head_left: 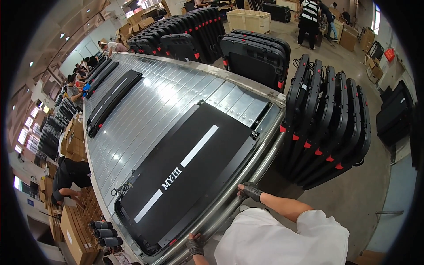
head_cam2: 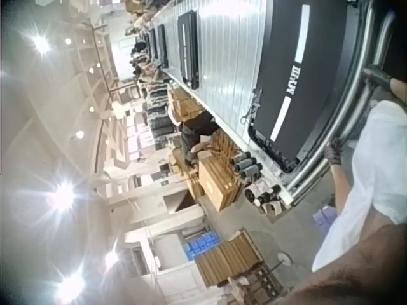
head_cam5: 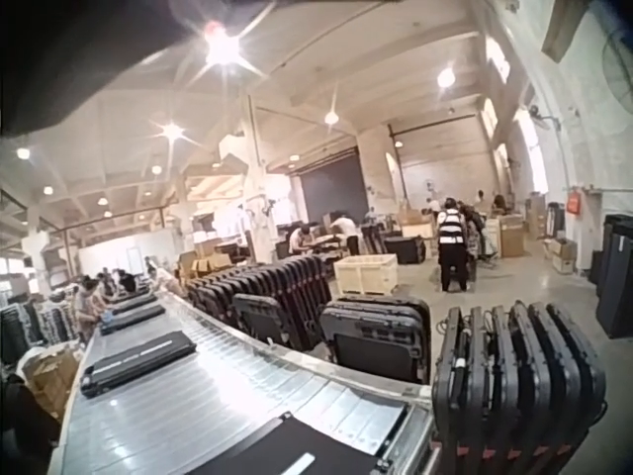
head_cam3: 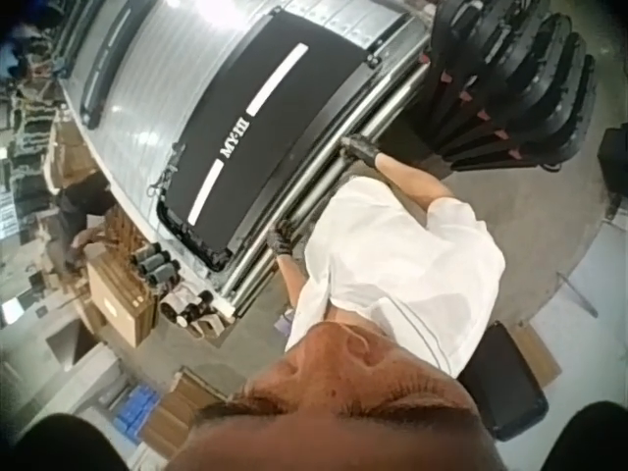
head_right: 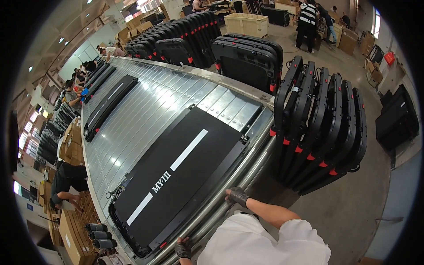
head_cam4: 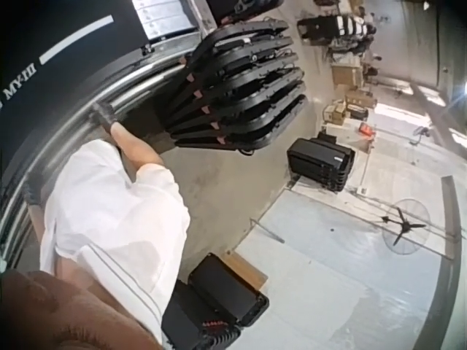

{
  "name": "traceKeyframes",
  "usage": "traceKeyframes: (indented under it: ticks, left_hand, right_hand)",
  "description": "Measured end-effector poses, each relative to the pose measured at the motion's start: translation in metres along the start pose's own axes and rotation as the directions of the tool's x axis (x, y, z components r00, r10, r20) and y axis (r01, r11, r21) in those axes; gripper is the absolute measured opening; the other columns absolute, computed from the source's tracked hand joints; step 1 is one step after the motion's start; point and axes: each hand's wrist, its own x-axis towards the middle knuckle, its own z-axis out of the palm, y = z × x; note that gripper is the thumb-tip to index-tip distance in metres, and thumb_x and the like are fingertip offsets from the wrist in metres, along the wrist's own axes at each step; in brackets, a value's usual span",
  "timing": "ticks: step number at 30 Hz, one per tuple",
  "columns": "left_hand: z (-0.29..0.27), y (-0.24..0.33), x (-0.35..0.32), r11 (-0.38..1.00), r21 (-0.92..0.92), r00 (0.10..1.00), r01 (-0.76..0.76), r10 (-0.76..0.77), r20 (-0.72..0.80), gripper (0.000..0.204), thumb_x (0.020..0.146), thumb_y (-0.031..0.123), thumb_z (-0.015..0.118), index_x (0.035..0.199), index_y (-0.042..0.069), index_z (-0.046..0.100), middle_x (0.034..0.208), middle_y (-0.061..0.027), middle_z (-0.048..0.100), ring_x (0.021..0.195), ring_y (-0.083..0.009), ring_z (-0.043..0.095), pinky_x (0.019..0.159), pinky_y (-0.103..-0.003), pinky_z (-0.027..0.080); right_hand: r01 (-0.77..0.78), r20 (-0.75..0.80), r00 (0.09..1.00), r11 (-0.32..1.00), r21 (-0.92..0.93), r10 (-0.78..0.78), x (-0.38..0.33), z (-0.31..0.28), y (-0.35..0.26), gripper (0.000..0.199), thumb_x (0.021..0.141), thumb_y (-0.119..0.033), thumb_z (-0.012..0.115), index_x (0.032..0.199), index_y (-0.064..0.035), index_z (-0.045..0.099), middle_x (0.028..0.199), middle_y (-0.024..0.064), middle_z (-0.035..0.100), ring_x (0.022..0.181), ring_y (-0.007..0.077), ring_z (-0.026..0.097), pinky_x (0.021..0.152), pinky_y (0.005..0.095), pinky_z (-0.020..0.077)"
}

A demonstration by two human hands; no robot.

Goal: Placing covers on a conveyor belt and sorting small mechanical components into boxes.

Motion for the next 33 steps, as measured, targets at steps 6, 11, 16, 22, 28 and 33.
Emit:
traceKeyframes:
  ticks: [6, 11, 16, 22, 28, 33]
  left_hand:
    - [0.026, -0.023, -0.034, 0.987, 0.111, 0.993, 0.118, -0.120, 0.010, 0.033, 0.091, 0.036, 0.064, 0.102, 0.005, 0.055, 0.085, -0.0183, 0.068, 0.073, -0.0370, 0.068, 0.064, -0.055, 0.058]
    - [0.038, -0.029, -0.053, 0.998, 0.067, 1.000, 0.022, -0.022, 0.000, 0.036, 0.091, 0.036, 0.065, 0.104, 0.003, 0.057, 0.088, -0.0181, 0.069, 0.073, -0.0362, 0.068, 0.066, -0.054, 0.058]
    - [0.026, -0.025, -0.030, 0.969, 0.085, 0.972, -0.234, 0.234, 0.007, 0.037, 0.092, 0.036, 0.064, 0.107, 0.003, 0.058, 0.093, -0.0203, 0.070, 0.079, -0.0350, 0.068, 0.068, -0.053, 0.057]
    - [0.068, 0.041, 0.006, 0.978, -0.196, 0.992, -0.070, 0.047, -0.121, 0.054, 0.092, 0.044, 0.062, 0.124, 0.003, 0.048, 0.104, -0.0202, 0.067, 0.086, -0.0346, 0.065, 0.071, -0.045, 0.055]
    - [0.045, 0.046, 0.055, 0.829, -0.559, 0.995, -0.003, -0.053, -0.084, 0.047, 0.090, 0.048, 0.063, 0.110, 0.006, 0.058, 0.099, -0.0111, 0.064, 0.077, -0.0248, 0.063, 0.063, -0.035, 0.057]
    - [0.079, 0.054, 0.050, 0.888, -0.459, 0.921, -0.035, -0.149, -0.360, 0.043, 0.088, 0.046, 0.067, 0.098, 0.006, 0.058, 0.077, -0.0106, 0.065, 0.058, -0.0225, 0.061, 0.047, -0.027, 0.051]
  right_hand:
    - [-0.017, 0.066, 0.998, 0.993, -0.119, 0.025, -0.002, -0.010, 0.021, 0.040, 0.095, -0.036, 0.056, 0.109, 0.0019, 0.060, 0.085, 0.0088, 0.069, 0.072, 0.0159, 0.064, 0.064, 0.0311, 0.0525]
    - [0.077, 0.058, 0.995, 0.997, 0.030, -0.078, 0.009, 0.016, 0.001, 0.031, 0.096, -0.033, 0.056, 0.103, -0.0027, 0.061, 0.085, 0.0080, 0.069, 0.072, 0.0168, 0.066, 0.064, 0.0314, 0.0541]
    - [0.013, -0.016, 1.000, 0.992, 0.126, -0.011, 0.037, 0.051, -0.011, 0.039, 0.094, -0.043, 0.059, 0.105, -0.0056, 0.055, 0.081, 0.0076, 0.066, 0.069, 0.0181, 0.065, 0.060, 0.0337, 0.0549]
    - [-0.068, -0.258, 0.957, 0.968, 0.243, 0.132, 0.087, 0.033, -0.003, 0.050, 0.089, -0.053, 0.062, 0.100, -0.0041, 0.061, 0.092, 0.0141, 0.067, 0.079, 0.0264, 0.066, 0.069, 0.0396, 0.0552]
    - [0.120, -0.326, 0.942, 0.988, 0.093, -0.084, 0.116, 0.061, 0.002, 0.066, 0.087, -0.052, 0.066, 0.112, 0.0081, 0.062, 0.107, 0.0180, 0.066, 0.095, 0.0271, 0.059, 0.085, 0.0389, 0.0460]
    - [0.098, -0.483, 0.876, 0.969, 0.227, 0.024, 0.064, 0.063, -0.046, 0.062, 0.084, -0.048, 0.072, 0.109, 0.0081, 0.062, 0.104, 0.0198, 0.065, 0.092, 0.0286, 0.062, 0.078, 0.0404, 0.0492]
